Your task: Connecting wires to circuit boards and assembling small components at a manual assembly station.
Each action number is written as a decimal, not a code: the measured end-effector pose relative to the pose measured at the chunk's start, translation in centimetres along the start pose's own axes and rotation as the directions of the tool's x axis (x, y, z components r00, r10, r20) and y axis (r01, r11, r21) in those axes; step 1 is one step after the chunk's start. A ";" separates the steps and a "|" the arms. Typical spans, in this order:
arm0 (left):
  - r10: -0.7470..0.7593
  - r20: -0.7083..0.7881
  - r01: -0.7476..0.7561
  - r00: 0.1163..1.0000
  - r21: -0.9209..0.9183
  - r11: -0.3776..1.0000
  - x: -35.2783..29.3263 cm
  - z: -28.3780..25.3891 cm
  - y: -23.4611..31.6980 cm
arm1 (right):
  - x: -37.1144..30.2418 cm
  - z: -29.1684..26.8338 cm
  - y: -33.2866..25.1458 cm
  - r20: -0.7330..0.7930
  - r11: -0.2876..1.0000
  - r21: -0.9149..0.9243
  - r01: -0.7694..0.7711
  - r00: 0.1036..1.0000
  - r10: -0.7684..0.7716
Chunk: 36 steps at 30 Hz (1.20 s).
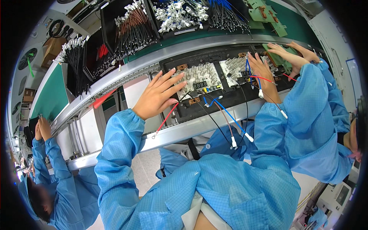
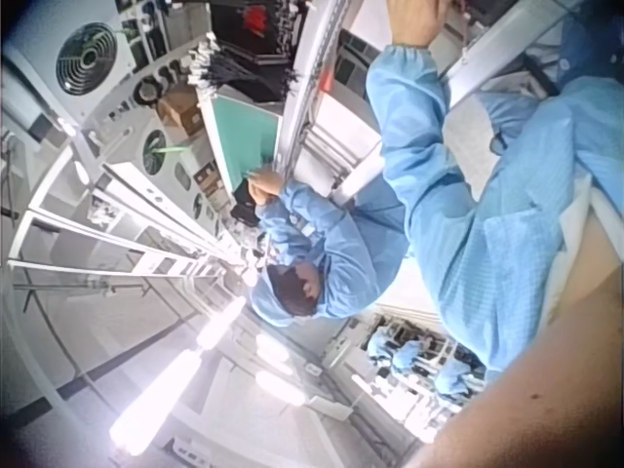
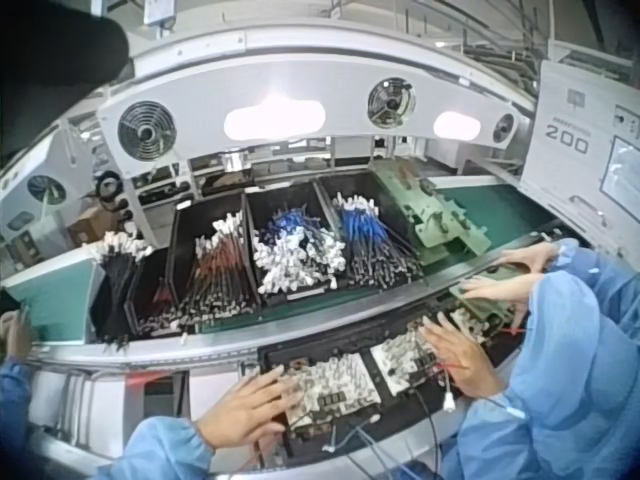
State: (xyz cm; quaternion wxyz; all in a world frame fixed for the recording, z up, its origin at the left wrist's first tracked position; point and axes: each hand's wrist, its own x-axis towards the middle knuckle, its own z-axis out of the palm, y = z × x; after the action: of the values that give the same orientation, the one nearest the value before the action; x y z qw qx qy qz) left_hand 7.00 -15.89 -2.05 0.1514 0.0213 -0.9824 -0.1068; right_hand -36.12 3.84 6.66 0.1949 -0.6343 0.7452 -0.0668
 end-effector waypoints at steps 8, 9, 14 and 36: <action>-0.021 -0.006 0.021 1.000 0.042 0.999 0.1 0.1 0.0 | 0.9 5.8 -3.9 -0.330 0.991 -0.034 0.129 0.935 -0.133; -0.024 0.003 0.024 1.000 0.047 0.999 0.0 0.0 -0.1 | 0.9 6.7 -4.7 -0.366 0.988 -0.040 0.148 0.918 -0.152; -0.021 -0.048 0.022 0.999 0.017 1.000 0.6 -0.1 -0.2 | 0.1 10.0 -6.2 -0.556 0.977 -0.086 0.197 0.804 -0.211; 0.087 -0.110 -0.085 0.990 0.021 0.996 6.4 -0.7 -0.7 | -3.7 13.4 -9.6 -0.842 0.976 -0.029 0.214 0.521 -0.139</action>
State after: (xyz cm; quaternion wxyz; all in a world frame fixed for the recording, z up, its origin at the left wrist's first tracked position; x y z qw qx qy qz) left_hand 1.12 -17.21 0.36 0.2102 -0.0140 -0.9733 -0.0909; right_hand -21.79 7.64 -1.47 -0.1686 -0.5886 0.6756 -0.4107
